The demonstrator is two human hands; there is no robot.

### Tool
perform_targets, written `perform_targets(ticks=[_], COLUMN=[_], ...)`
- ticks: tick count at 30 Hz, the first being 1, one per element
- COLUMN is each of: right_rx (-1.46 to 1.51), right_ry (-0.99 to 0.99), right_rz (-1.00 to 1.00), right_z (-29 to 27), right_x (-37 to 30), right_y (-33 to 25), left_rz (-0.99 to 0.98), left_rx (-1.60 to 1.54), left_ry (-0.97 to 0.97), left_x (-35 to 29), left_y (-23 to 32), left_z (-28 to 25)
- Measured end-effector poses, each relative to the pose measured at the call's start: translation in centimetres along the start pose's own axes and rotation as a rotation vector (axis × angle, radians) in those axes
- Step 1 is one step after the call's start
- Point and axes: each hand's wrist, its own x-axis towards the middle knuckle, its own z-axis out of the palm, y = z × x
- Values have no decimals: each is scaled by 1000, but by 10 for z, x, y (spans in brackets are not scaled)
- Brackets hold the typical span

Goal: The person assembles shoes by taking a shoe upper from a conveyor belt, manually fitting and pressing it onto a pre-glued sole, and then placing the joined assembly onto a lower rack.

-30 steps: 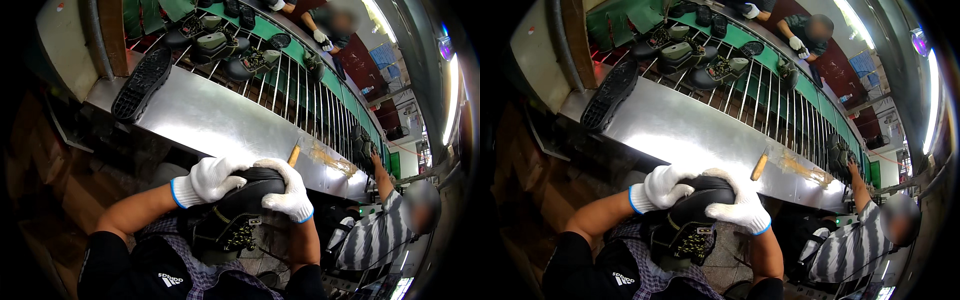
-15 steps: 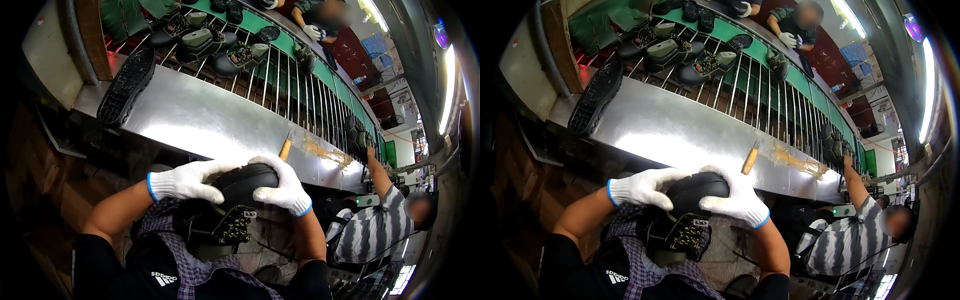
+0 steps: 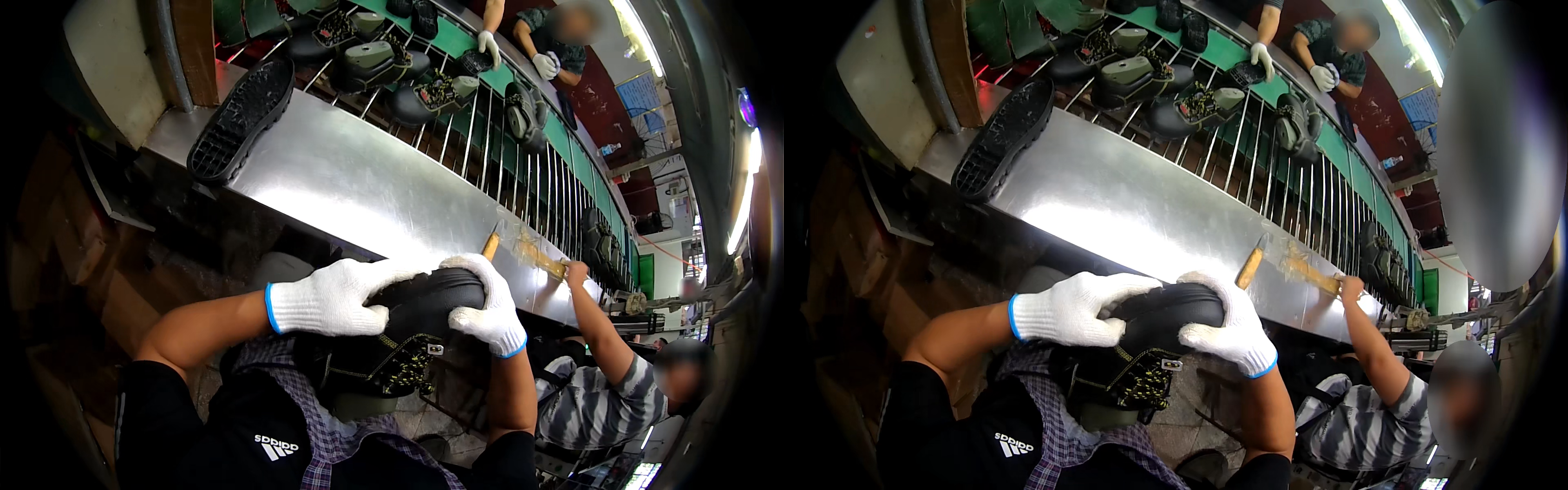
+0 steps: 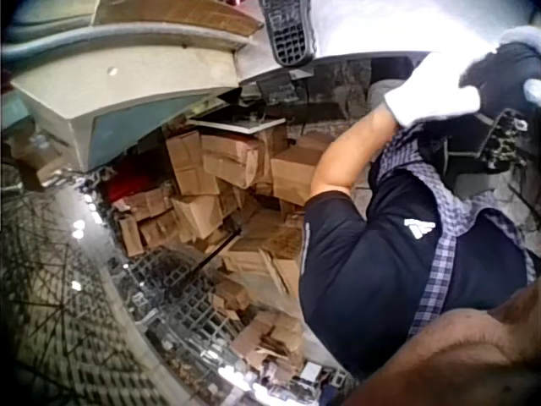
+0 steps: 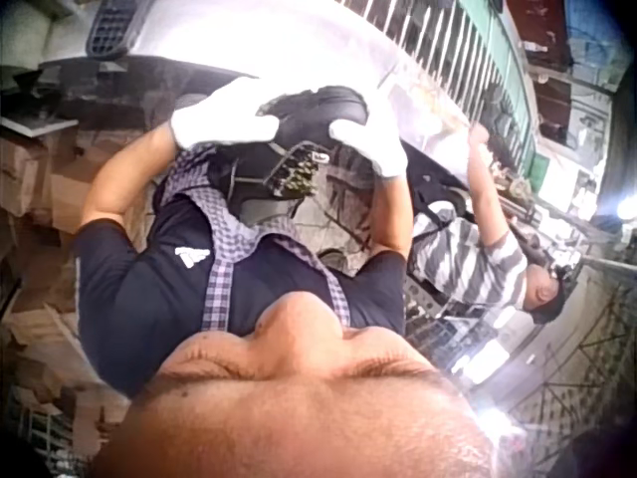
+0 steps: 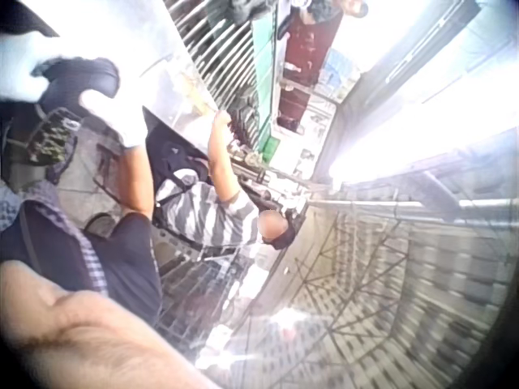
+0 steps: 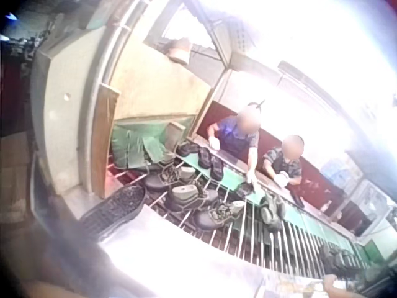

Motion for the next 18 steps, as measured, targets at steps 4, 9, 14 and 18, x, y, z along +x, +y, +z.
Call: perform_targets(ticks=[4, 9, 14, 18], right_rx=[30, 301, 1213, 828], right_ry=[11, 198, 381, 319], right_rz=[62, -109, -147, 38], right_z=[4, 30, 116, 131], right_x=[1, -2, 11, 26], right_y=[7, 17, 72, 87], left_rz=[-33, 91, 307, 218], left_rx=[67, 208, 45, 317], left_ry=[52, 242, 296, 357], left_x=[-12, -30, -22, 36], left_y=[7, 19, 48, 41], left_z=[13, 31, 10, -40])
